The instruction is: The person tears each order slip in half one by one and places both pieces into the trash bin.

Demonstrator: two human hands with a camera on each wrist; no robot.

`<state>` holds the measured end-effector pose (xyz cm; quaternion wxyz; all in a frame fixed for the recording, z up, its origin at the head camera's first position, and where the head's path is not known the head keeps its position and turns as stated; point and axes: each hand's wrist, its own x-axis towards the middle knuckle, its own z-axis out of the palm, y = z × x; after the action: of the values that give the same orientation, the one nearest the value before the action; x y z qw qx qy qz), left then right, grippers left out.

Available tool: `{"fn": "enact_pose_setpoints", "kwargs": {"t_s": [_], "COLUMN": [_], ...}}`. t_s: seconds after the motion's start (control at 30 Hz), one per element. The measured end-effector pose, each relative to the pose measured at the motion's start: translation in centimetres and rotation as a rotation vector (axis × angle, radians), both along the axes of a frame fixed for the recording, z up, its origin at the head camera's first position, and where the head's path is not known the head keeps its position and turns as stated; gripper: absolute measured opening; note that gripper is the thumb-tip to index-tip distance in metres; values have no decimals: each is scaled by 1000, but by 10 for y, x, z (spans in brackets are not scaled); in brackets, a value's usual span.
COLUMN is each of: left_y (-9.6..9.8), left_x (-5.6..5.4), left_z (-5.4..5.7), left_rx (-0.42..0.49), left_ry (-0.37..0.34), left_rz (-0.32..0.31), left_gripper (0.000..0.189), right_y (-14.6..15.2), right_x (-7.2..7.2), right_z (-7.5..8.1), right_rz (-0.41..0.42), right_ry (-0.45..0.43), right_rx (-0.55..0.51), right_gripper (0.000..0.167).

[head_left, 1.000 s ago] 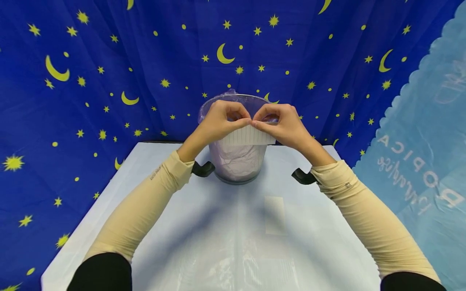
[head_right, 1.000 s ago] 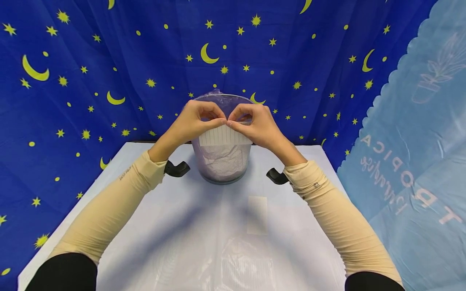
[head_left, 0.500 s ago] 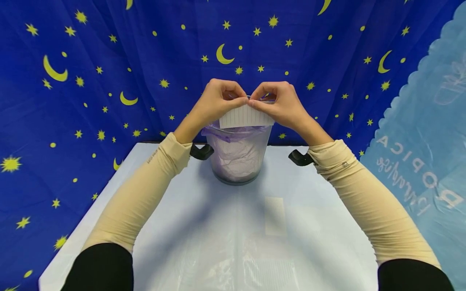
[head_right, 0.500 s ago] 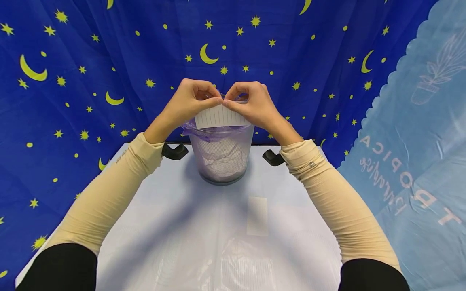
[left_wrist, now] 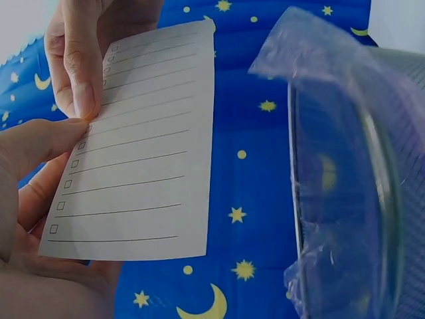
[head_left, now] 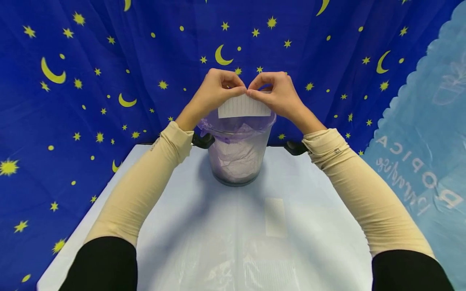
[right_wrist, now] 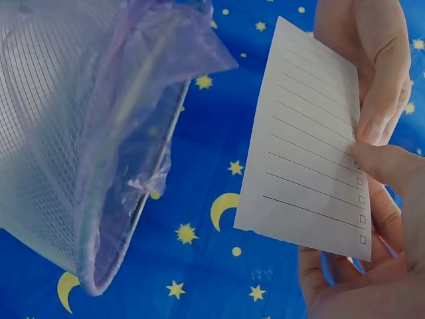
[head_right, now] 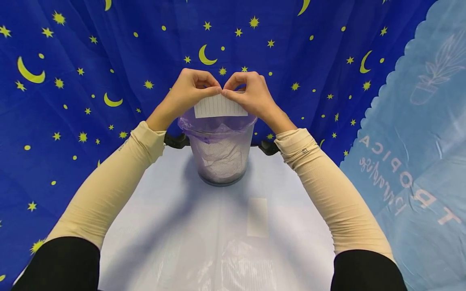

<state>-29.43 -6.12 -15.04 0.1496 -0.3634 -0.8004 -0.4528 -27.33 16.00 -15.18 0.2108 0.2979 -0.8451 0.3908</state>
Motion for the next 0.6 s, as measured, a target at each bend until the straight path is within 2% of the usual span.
{"fn": "enact_pose_setpoints", "kwargs": {"t_s": [0.17,0.4,0.6], "left_y": [0,-4,2], "left_x": [-10,-19,-29], "left_z": [3,6,9], "left_rx": [-13,-34,-49], "left_ry": [-24,-36,-80], "left_rz": [6,36,73], "left_gripper": [13,15,15], "right_y": [-1,-5,-3], "right_x": [-8,-23,-36], "right_z": [2,4,7], "right_rz": [-17,-27,-47], "right_ry": [-1,-1,-15], "right_rx": [7,40,83], "right_gripper": [20,20,19]}}
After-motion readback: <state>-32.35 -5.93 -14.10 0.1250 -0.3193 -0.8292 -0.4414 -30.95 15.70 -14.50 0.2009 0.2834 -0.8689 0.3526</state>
